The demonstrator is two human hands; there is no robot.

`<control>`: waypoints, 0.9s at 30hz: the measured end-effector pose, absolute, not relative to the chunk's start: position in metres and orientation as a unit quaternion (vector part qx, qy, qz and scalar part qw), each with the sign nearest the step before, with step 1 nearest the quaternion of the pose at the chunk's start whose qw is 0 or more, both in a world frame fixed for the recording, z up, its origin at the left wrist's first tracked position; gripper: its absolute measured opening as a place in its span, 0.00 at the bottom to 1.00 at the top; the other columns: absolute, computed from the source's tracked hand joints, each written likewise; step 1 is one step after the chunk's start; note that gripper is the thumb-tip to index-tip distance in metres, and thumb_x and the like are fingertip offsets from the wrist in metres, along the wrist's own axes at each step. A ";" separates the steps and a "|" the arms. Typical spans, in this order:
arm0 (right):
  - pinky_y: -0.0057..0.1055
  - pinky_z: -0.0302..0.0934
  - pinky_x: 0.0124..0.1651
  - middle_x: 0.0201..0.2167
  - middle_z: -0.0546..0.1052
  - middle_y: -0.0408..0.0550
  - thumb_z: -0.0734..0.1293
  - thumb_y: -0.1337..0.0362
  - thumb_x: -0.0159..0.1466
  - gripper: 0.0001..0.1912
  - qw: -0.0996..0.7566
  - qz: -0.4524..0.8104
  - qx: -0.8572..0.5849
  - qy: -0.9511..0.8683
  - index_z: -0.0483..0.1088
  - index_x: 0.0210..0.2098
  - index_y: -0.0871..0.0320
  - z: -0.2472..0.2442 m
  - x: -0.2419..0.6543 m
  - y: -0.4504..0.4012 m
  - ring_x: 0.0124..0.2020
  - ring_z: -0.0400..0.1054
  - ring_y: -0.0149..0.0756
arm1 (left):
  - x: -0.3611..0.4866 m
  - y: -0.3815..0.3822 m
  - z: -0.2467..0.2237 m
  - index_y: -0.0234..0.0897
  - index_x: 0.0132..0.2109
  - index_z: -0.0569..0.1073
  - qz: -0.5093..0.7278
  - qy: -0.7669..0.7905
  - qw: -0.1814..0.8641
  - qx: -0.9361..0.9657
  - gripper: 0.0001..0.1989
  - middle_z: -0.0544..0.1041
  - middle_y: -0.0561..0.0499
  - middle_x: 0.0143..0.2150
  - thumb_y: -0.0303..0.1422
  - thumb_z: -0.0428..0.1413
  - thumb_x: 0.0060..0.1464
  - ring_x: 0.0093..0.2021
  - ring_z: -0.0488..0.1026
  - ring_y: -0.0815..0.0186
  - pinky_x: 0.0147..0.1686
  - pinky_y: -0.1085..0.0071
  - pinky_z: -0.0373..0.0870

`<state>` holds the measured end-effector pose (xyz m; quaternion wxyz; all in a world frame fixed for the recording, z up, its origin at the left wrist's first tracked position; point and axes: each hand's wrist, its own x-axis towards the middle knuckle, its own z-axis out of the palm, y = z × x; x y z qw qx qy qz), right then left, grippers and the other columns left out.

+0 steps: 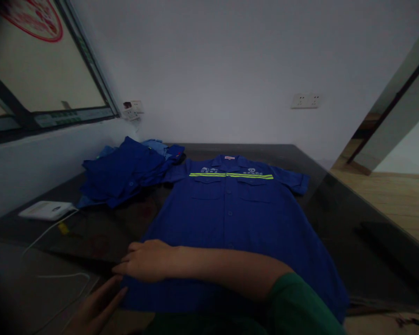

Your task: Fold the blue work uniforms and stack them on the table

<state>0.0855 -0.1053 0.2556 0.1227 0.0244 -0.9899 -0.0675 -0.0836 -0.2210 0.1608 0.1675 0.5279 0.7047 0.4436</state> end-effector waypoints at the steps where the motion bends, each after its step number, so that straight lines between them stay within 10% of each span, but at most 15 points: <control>1: 0.28 0.62 0.34 0.46 0.76 0.48 0.59 0.71 0.66 0.14 0.111 -0.060 0.033 -0.991 0.70 0.50 0.59 0.258 0.083 -0.106 0.46 0.65 0.37 | -0.086 -0.227 0.166 0.42 0.38 0.79 0.447 0.709 0.149 0.525 0.30 0.80 0.49 0.42 0.61 0.58 0.36 0.45 0.76 0.52 0.42 0.65 0.77; 7: 0.29 0.61 0.38 0.38 0.75 0.47 0.62 0.74 0.62 0.15 0.118 -0.035 0.015 -0.992 0.73 0.45 0.58 0.270 0.098 -0.103 0.40 0.63 0.37 | -0.084 -0.195 0.227 0.40 0.25 0.71 0.502 0.642 0.140 0.563 0.24 0.71 0.52 0.23 0.54 0.48 0.54 0.30 0.72 0.60 0.33 0.67 0.73; 12: 0.31 0.62 0.39 0.40 0.74 0.50 0.63 0.71 0.62 0.13 0.120 -0.030 -0.012 -0.992 0.74 0.45 0.58 0.266 0.121 -0.105 0.43 0.62 0.40 | -0.062 -0.064 0.276 0.38 0.41 0.73 0.668 0.494 0.234 0.505 0.13 0.74 0.49 0.43 0.37 0.59 0.46 0.45 0.71 0.62 0.46 0.69 0.68; 17: 0.31 0.61 0.32 0.39 0.73 0.51 0.63 0.65 0.64 0.09 0.136 -0.074 -0.013 -0.988 0.74 0.41 0.57 0.261 0.144 -0.104 0.40 0.62 0.41 | -0.054 0.049 0.296 0.41 0.42 0.69 0.689 0.518 0.410 0.299 0.13 0.71 0.55 0.33 0.24 0.57 0.47 0.30 0.69 0.73 0.38 0.75 0.67; 27: 0.28 0.61 0.27 0.35 0.75 0.44 0.64 0.67 0.65 0.04 0.225 -0.072 -0.012 -0.972 0.69 0.33 0.59 0.228 0.180 -0.100 0.35 0.64 0.32 | -0.059 0.148 0.325 0.37 0.40 0.66 0.642 0.591 0.393 0.289 0.13 0.71 0.55 0.28 0.21 0.59 0.48 0.25 0.69 0.72 0.28 0.75 0.67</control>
